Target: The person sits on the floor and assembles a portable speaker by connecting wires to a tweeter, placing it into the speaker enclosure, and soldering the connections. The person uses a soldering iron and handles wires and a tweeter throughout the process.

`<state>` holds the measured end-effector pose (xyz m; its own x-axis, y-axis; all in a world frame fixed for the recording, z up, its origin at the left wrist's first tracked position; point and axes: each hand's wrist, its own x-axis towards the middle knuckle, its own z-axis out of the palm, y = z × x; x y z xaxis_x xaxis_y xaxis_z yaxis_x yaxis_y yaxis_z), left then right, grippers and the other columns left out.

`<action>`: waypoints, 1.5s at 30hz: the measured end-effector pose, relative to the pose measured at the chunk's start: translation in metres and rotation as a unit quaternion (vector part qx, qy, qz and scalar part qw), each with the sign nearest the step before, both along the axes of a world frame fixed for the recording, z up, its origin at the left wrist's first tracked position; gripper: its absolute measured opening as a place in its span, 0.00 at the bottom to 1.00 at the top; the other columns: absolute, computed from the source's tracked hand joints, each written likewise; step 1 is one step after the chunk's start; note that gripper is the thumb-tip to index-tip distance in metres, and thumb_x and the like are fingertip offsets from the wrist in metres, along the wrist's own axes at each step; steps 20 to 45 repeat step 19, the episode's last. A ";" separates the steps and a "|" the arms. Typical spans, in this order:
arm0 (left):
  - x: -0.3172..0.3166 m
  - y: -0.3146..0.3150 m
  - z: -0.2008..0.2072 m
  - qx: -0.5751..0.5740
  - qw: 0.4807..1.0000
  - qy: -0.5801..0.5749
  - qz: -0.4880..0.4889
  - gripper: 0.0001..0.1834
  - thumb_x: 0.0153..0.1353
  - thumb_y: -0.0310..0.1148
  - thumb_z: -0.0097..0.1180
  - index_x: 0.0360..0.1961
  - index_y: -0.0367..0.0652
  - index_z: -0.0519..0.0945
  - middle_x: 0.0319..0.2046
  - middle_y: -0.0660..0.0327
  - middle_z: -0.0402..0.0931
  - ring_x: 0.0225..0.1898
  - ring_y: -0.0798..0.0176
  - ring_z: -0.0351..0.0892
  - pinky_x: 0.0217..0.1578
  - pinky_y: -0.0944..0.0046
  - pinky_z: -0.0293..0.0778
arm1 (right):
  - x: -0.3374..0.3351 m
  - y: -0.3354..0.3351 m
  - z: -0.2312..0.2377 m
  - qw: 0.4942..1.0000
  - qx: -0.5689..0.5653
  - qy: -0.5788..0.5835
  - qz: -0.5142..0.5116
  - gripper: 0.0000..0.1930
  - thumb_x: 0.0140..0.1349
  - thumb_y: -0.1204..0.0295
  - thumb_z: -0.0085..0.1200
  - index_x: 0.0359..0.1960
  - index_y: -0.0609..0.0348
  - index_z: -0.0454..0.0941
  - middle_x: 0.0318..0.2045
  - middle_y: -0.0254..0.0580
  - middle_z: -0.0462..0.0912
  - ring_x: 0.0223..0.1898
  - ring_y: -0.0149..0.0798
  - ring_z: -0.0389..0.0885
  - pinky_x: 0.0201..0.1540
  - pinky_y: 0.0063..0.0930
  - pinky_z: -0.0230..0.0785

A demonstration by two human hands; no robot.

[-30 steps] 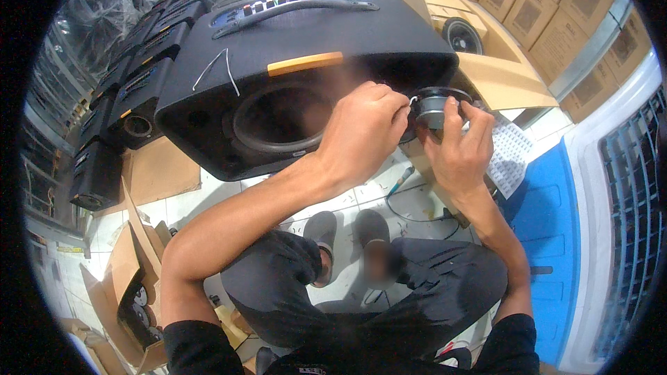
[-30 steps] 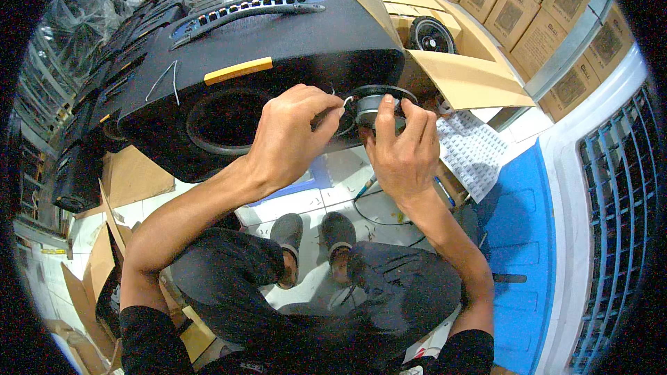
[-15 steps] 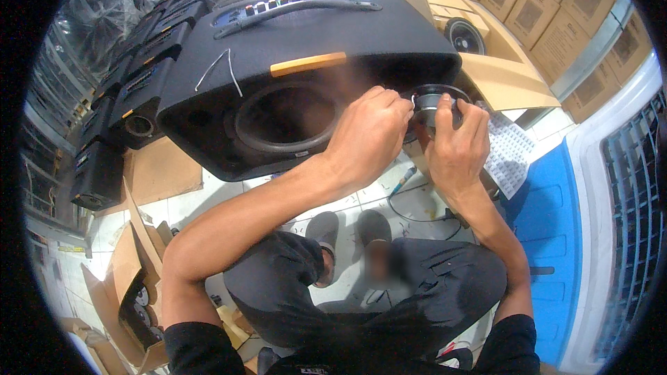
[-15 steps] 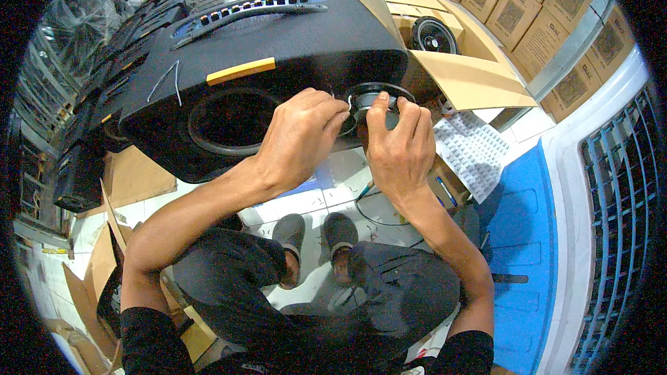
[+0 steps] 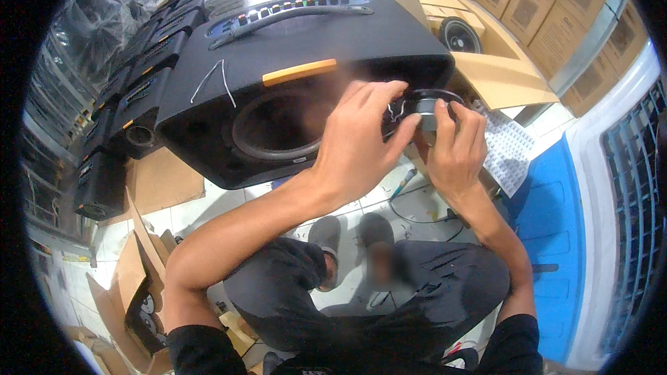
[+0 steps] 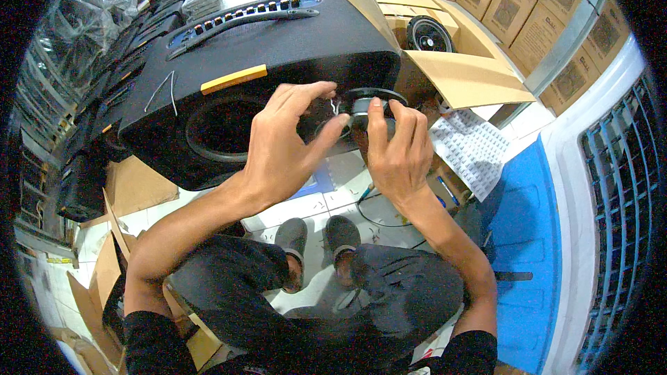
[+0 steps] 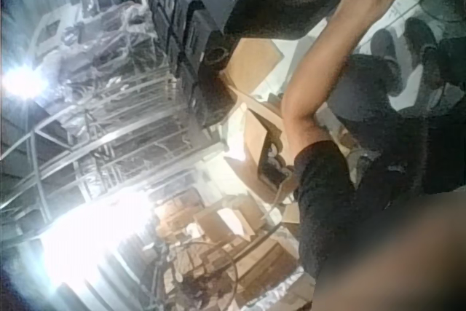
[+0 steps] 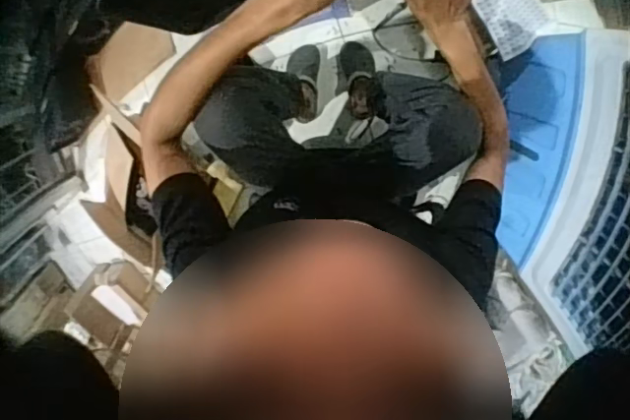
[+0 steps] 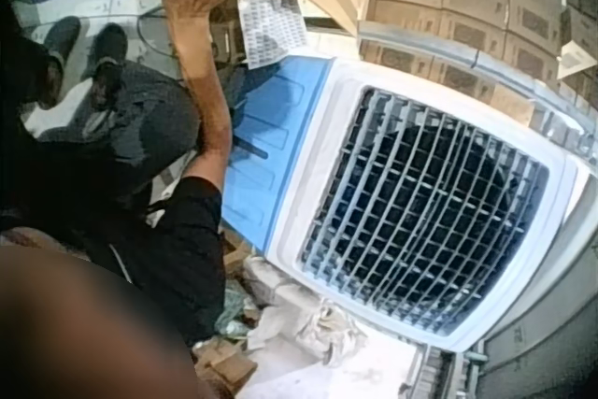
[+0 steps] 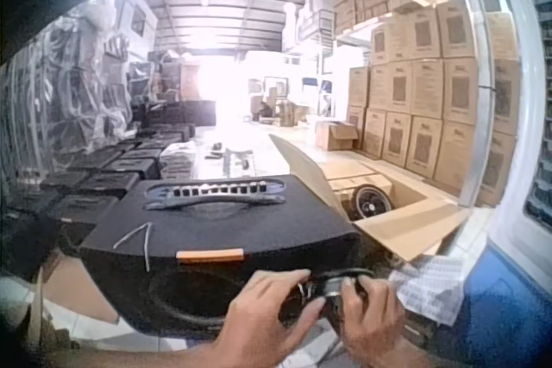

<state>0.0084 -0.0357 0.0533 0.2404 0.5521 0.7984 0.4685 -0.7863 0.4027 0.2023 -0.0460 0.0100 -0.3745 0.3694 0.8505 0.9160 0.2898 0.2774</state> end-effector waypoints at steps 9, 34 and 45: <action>0.010 0.012 0.021 -0.232 0.970 -0.007 -0.076 0.37 0.62 0.45 0.67 0.61 0.26 0.70 0.54 0.37 0.78 0.53 0.45 0.82 0.53 0.55 0.77 | 0.003 0.022 -0.019 0.984 0.140 -0.034 0.108 0.08 0.65 0.75 0.58 0.44 0.62 0.76 0.47 0.56 0.79 0.50 0.54 0.79 0.50 0.40 0.83; -0.018 0.020 0.033 -0.466 0.867 0.126 -0.124 0.42 0.66 0.50 0.62 0.68 0.26 0.64 0.63 0.36 0.71 0.64 0.46 0.74 0.65 0.56 0.69 | -0.001 0.034 -0.052 0.952 0.136 -0.105 0.252 0.18 0.66 0.63 0.63 0.54 0.45 0.70 0.49 0.44 0.72 0.58 0.47 0.72 0.55 0.40 0.81; -0.018 0.020 0.033 -0.466 0.867 0.126 -0.124 0.42 0.66 0.50 0.62 0.68 0.26 0.64 0.63 0.36 0.71 0.64 0.46 0.74 0.65 0.56 0.69 | -0.001 0.034 -0.052 0.952 0.136 -0.105 0.252 0.18 0.66 0.63 0.63 0.54 0.45 0.70 0.49 0.44 0.72 0.58 0.47 0.72 0.55 0.40 0.81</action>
